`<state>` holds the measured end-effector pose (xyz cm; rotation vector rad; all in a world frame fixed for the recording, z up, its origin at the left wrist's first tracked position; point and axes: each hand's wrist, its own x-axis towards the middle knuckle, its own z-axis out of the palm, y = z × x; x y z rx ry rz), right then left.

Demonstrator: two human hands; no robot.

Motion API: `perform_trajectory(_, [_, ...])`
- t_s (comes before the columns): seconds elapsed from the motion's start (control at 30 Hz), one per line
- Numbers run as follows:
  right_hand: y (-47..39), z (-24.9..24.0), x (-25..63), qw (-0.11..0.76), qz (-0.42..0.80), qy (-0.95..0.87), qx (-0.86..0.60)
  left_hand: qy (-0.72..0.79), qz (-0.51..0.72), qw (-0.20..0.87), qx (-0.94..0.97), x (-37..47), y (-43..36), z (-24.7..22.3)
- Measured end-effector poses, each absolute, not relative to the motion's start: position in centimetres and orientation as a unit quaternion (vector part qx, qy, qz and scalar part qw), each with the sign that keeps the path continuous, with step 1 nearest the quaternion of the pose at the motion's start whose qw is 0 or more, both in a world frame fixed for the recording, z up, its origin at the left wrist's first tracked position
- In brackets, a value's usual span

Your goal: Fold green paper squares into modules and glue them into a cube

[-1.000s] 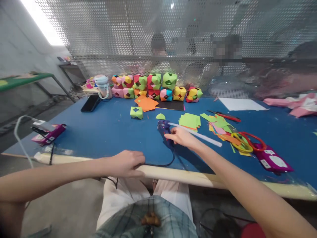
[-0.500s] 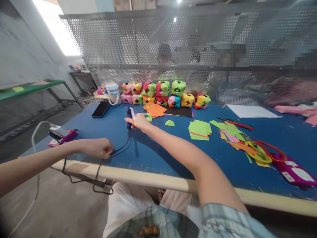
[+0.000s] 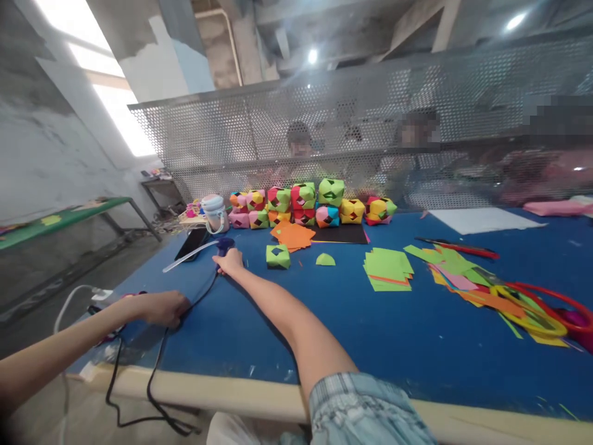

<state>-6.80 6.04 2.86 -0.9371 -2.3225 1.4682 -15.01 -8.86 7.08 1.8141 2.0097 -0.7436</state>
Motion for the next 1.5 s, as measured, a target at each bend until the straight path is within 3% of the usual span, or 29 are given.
perform_trajectory(0.4, [7.3,-1.7,-1.5,0.177,0.28,-0.912,-0.242,0.696,-0.287,0.189,0.631,-15.3,-8.6,6.8])
perform_trajectory(0.7, [7.4,-2.0,-0.5,0.071,0.207,-0.955,-0.201,0.681,-0.323,0.146,0.641,-11.7,-8.2,9.5])
perform_trajectory(1.0, [5.1,-2.4,13.0,0.023,0.168,-0.974,-0.15,0.603,-0.113,0.109,0.782,-8.9,-6.1,5.4])
perform_trajectory(1.17, [4.9,-3.2,23.9,0.024,0.137,-0.966,-0.216,0.691,-0.043,0.012,0.722,-10.0,-3.4,1.5])
perform_trajectory(1.3, [4.6,-4.0,32.0,0.016,0.094,-0.942,-0.322,0.773,-0.031,0.002,0.633,-10.2,-2.0,-0.1])
perform_trajectory(1.5, [6.6,-5.1,40.3,0.025,0.039,-0.883,-0.466,0.727,-0.011,0.006,0.687,-6.0,-1.2,-1.7])
